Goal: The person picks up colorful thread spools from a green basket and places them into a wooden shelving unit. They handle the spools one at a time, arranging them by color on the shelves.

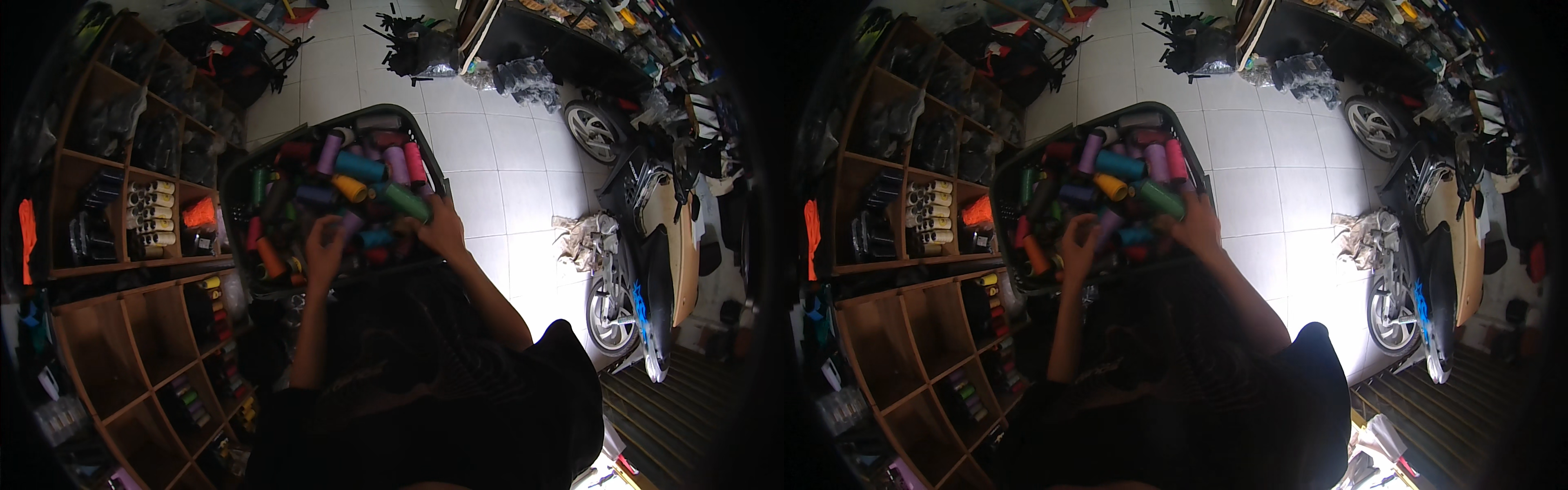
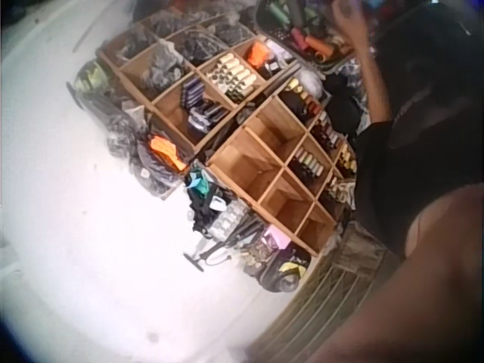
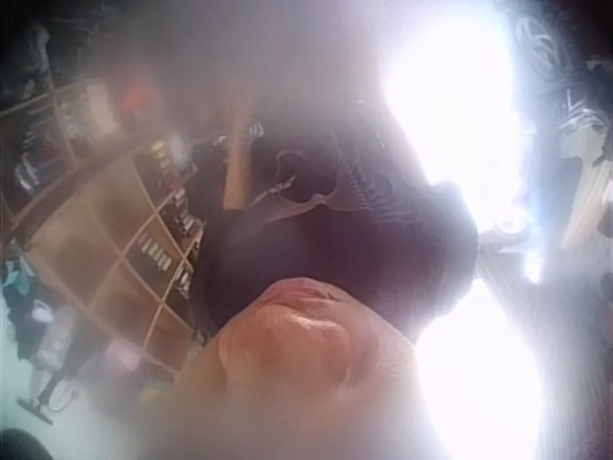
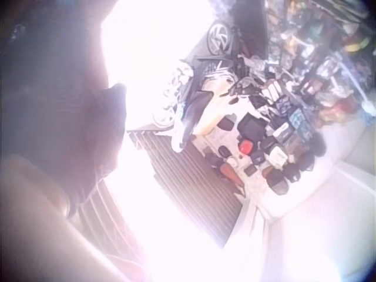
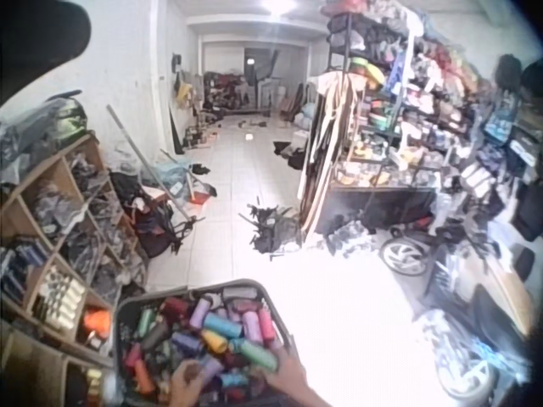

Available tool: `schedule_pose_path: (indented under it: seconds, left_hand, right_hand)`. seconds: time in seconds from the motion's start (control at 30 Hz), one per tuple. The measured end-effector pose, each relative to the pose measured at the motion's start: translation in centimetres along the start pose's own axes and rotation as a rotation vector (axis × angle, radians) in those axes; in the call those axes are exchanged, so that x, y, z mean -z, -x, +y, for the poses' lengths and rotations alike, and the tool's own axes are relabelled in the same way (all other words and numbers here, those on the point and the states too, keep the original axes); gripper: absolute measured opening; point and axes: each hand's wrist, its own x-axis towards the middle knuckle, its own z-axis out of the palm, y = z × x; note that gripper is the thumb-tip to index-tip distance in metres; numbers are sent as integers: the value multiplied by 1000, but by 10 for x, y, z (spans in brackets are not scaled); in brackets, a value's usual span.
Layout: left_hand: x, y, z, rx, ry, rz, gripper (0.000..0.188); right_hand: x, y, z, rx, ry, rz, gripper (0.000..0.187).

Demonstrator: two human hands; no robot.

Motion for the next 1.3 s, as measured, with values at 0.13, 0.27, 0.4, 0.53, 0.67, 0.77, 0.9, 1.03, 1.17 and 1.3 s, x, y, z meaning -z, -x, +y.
schedule_pose_path:
  seconds: [0.13,0.27,0.4,0.53,0.67,0.77,0.9,1.03,1.17,1.3]
  left_hand:
    - [-21,1,7,143,255,-273,40]
    - [-40,3,0,114,179,-376,58]
    - [-28,5,24,407,381,-164,66]
    - [-3,0,-1,295,189,-120,74]
    - [19,6,23,308,44,84,72]
    - [47,-13,-33,124,91,158,75]
    - [86,-42,-42,-34,-248,289,72]
    - [131,-84,-54,-129,-595,464,69]
    - [164,-112,-96,17,-989,457,68]
    - [168,-115,-124,-64,-1257,441,66]
  right_hand:
    - [-29,4,25,-145,-429,-140,64]
    - [-47,22,8,109,-524,-212,69]
    - [-26,27,-10,299,-366,-336,65]
    - [-6,5,6,284,108,-212,57]
    - [-14,-4,43,165,715,20,73]
    - [-34,-1,65,74,460,58,80]
    - [-45,-3,76,86,273,122,81]
    - [-51,-3,80,130,240,191,78]
    - [-52,-2,82,158,203,227,75]
    - [-56,0,83,193,244,293,74]
